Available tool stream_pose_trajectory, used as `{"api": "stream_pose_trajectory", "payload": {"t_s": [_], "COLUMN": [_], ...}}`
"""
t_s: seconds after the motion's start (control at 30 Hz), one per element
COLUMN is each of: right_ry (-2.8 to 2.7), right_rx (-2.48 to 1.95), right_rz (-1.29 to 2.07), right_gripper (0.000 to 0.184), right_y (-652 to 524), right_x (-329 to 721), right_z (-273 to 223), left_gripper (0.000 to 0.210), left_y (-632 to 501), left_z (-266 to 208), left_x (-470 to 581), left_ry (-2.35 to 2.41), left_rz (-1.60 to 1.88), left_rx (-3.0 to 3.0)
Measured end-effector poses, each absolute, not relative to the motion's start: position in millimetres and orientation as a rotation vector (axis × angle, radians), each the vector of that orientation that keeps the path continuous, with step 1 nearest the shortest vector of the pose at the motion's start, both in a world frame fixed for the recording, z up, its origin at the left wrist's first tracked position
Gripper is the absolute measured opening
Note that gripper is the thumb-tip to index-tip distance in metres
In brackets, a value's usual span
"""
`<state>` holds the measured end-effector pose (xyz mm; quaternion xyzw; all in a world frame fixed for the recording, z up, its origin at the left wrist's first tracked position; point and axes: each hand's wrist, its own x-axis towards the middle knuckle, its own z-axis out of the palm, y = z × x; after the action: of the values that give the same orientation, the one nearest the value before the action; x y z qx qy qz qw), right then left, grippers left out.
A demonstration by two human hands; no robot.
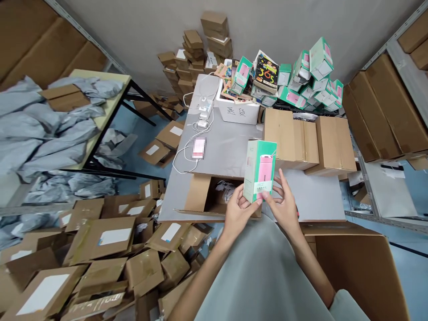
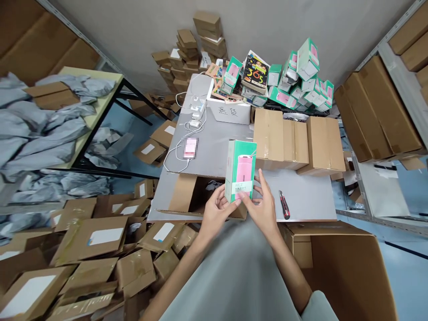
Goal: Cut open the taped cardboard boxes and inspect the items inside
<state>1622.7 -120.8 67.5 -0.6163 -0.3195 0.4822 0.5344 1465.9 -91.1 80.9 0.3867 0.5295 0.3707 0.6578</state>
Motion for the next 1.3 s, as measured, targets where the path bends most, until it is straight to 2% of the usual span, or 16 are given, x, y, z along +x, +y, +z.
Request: {"api": "stream_pose_trajectory", "payload": {"t_s": [0.07, 0.17, 0.3, 0.4, 0.63, 0.8, 1.0, 1.1, 1.3], "right_ry": [-0.794, -0.769, -0.739, -0.754, -0.817, -0.819, -0.76, -0.714, -0.772], "right_rx": [-1.479, -1.391, -1.167, -1.12, -1.151, -1.453, -1.473, -1.343, -1.189], "right_rz": [1.135, 1.169, 1.289, 1.34, 1.357, 1.131, 1.12, 1.19, 1.328], "right_gripper": [0.119, 0.115, 0.109, 0.109, 0.108, 0.098, 0.121, 0.119, 0.117], "right_y": [-118.2, -116.9, -120.4, -122.5, -119.4, -118.9, -116.9, -117.3, -118.7], "right_x": [1616.8, 1614.5, 1619.8, 1619.7, 1615.3, 1611.7, 1599.7, 1606.1, 1618.0], "right_z": [70.8, 72.3, 68.0, 63.9, 60.2, 71.2, 81.6, 82.8, 80.5], "left_gripper": [0.078, 0.077, 0.066, 0.074, 0.075, 0.082, 0.093, 0.091, 0.074], "left_y": [-98.3, -101.4, -91.3, -85.8, -91.3, -98.6, -110.1, -102.8, -84.6], "left_z": [80.9, 86.7, 98.2, 102.9, 97.0, 90.8, 91.9, 98.8, 109.3], "left_x": [1470.6, 1464.8, 1440.2, 1428.2, 1429.5, 1443.9, 1451.8, 1439.3, 1424.8], "left_ry": [1.265, 1.202, 0.992, 0.967, 1.045, 1.258, 1.441, 1.282, 1.102], "left_rz": [0.921, 0.951, 0.811, 0.729, 0.82, 0.984, 0.995, 0.878, 0.668], "left_rx": [0.937, 1.001, 0.909, 0.816, 0.806, 0.968, 1.276, 1.152, 0.859]}}
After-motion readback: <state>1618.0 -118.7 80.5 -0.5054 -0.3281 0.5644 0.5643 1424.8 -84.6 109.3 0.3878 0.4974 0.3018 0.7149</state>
